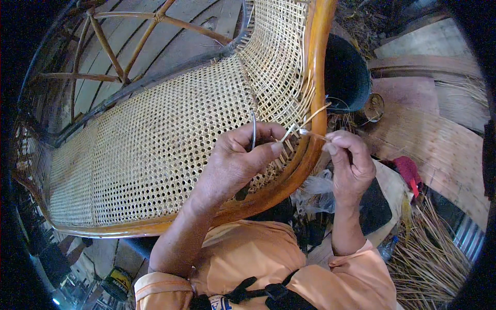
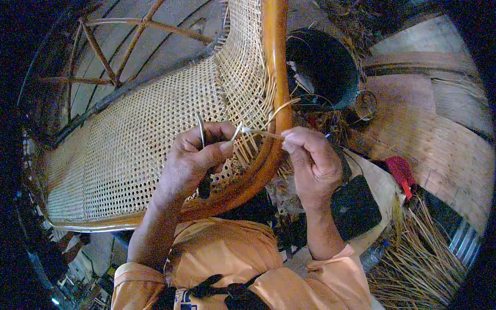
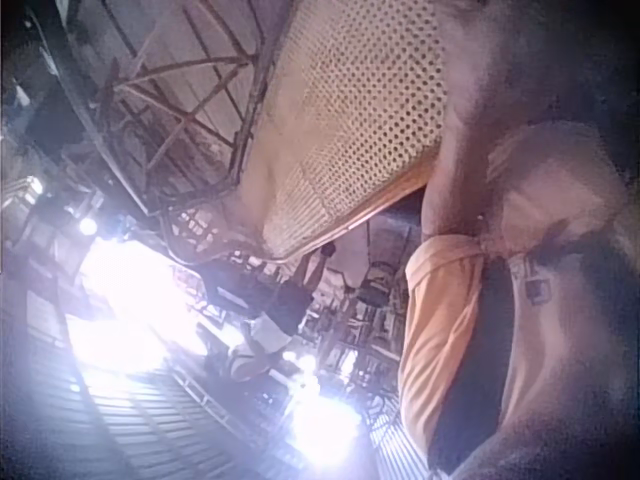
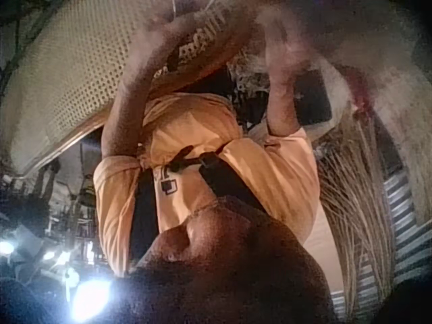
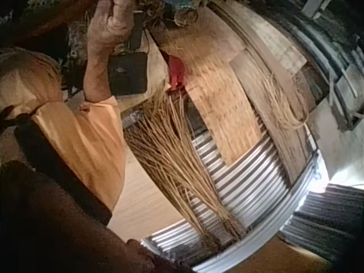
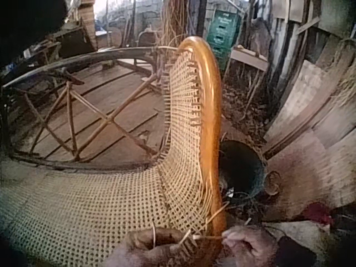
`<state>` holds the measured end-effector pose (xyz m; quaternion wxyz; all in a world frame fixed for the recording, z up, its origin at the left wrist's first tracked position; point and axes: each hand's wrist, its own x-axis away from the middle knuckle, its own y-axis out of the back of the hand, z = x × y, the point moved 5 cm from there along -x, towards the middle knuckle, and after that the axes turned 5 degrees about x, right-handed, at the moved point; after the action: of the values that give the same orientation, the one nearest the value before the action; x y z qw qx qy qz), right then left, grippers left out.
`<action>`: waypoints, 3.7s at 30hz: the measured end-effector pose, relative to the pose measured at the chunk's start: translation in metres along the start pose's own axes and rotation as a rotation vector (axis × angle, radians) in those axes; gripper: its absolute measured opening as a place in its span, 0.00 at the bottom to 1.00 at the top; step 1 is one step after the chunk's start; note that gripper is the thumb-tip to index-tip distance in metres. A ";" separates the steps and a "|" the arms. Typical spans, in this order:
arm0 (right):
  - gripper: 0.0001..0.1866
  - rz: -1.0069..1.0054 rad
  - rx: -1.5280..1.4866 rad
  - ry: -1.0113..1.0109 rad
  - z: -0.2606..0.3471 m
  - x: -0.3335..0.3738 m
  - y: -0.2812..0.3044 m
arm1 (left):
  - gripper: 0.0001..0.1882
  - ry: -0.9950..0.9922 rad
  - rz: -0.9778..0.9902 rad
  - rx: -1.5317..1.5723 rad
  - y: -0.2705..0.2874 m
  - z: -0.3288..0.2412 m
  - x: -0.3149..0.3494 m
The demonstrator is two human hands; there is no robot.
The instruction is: Repairing and weaving the cane webbing of a rattan bench using strips of material and manual tools.
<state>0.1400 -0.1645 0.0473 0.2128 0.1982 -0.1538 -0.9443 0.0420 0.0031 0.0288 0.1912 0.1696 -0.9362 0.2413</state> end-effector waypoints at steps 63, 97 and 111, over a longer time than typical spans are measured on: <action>0.09 0.713 0.302 0.288 0.029 -0.032 -0.093 | 0.13 0.098 -0.453 0.055 0.068 0.001 0.092; 0.03 1.039 0.547 0.339 0.028 -0.044 -0.093 | 0.12 0.147 -0.298 0.144 0.071 0.024 0.127; 0.07 1.202 0.620 0.610 0.023 -0.027 -0.112 | 0.12 0.212 -0.300 0.134 0.071 0.020 0.121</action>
<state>0.1142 -0.0504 0.0339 0.6606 0.3843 -0.4294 -0.4811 -0.0978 0.0245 0.0386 0.3108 0.2930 -0.8569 0.2885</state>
